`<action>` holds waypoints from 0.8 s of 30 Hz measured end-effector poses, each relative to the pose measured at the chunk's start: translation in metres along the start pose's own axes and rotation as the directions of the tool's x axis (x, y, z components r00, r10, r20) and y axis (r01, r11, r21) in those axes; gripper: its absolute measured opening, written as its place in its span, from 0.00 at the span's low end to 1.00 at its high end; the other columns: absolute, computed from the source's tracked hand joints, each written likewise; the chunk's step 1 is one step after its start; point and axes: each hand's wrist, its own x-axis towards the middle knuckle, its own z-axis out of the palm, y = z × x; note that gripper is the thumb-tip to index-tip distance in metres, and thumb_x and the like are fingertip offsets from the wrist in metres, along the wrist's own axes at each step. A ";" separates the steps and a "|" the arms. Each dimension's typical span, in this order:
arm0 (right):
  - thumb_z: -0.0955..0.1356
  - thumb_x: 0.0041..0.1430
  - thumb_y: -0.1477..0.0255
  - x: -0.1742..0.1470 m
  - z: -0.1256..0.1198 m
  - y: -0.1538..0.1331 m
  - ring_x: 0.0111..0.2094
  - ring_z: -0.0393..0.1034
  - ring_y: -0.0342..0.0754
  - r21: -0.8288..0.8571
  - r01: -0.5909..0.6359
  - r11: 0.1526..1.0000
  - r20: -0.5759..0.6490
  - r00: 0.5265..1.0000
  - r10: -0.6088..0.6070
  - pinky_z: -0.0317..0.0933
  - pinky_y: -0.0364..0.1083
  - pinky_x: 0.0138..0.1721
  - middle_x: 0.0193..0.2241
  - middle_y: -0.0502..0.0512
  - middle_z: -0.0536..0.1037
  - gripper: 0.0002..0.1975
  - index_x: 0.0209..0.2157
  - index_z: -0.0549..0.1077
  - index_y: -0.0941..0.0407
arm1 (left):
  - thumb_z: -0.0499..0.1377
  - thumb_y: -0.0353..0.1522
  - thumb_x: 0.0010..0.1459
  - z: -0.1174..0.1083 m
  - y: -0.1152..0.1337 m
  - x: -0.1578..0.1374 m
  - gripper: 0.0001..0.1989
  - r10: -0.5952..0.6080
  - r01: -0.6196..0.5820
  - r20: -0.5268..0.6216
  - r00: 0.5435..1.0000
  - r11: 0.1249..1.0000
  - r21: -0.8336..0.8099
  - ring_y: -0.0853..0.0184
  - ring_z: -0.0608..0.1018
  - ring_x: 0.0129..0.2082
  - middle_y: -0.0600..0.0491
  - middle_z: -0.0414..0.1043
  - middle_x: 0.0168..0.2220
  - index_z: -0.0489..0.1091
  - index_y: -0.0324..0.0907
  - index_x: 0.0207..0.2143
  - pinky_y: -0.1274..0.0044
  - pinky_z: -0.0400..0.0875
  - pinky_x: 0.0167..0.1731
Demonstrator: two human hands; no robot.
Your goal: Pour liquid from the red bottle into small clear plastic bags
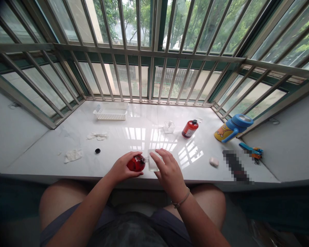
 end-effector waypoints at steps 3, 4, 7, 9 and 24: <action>0.67 0.58 0.87 0.001 -0.001 -0.001 0.65 0.67 0.64 -0.005 0.006 1.000 0.000 1.000 -0.006 0.69 0.68 0.64 0.63 0.62 0.73 0.42 0.72 0.63 0.47 | 0.80 0.40 0.47 0.000 0.000 0.000 0.41 0.003 -0.003 -0.001 1.000 1.000 0.002 0.51 0.81 0.59 0.48 0.79 0.59 0.72 0.51 0.63 0.61 0.76 0.62; 0.67 0.58 0.87 0.001 -0.001 -0.001 0.65 0.67 0.64 -0.007 0.006 1.000 0.001 1.000 -0.006 0.69 0.68 0.64 0.63 0.62 0.73 0.42 0.71 0.64 0.47 | 0.80 0.40 0.48 0.000 0.000 0.000 0.41 0.004 -0.004 -0.001 1.000 1.000 0.003 0.51 0.81 0.59 0.48 0.80 0.59 0.72 0.52 0.63 0.61 0.76 0.61; 0.66 0.57 0.87 0.001 -0.001 -0.002 0.65 0.67 0.64 -0.011 0.002 1.000 0.000 1.000 -0.002 0.69 0.68 0.64 0.63 0.62 0.73 0.43 0.72 0.64 0.47 | 0.80 0.41 0.48 0.000 -0.001 0.000 0.41 0.010 -0.010 -0.004 1.000 1.000 0.005 0.51 0.81 0.59 0.48 0.80 0.59 0.72 0.52 0.64 0.61 0.77 0.61; 0.66 0.57 0.87 0.001 -0.002 -0.002 0.65 0.67 0.64 -0.013 0.002 1.000 0.001 1.000 -0.002 0.69 0.68 0.64 0.63 0.62 0.73 0.43 0.72 0.63 0.46 | 0.79 0.41 0.48 0.000 -0.001 0.000 0.41 0.012 -0.012 -0.003 1.000 1.000 0.002 0.51 0.81 0.59 0.48 0.79 0.59 0.72 0.52 0.64 0.61 0.77 0.61; 0.66 0.59 0.86 0.002 -0.002 -0.002 0.66 0.66 0.64 -0.016 0.011 1.000 0.009 1.000 -0.011 0.68 0.68 0.65 0.63 0.62 0.72 0.42 0.72 0.63 0.46 | 0.80 0.41 0.48 -0.001 -0.003 0.000 0.41 0.002 -0.002 -0.003 1.000 1.000 -0.009 0.51 0.81 0.59 0.48 0.79 0.59 0.72 0.52 0.63 0.61 0.76 0.62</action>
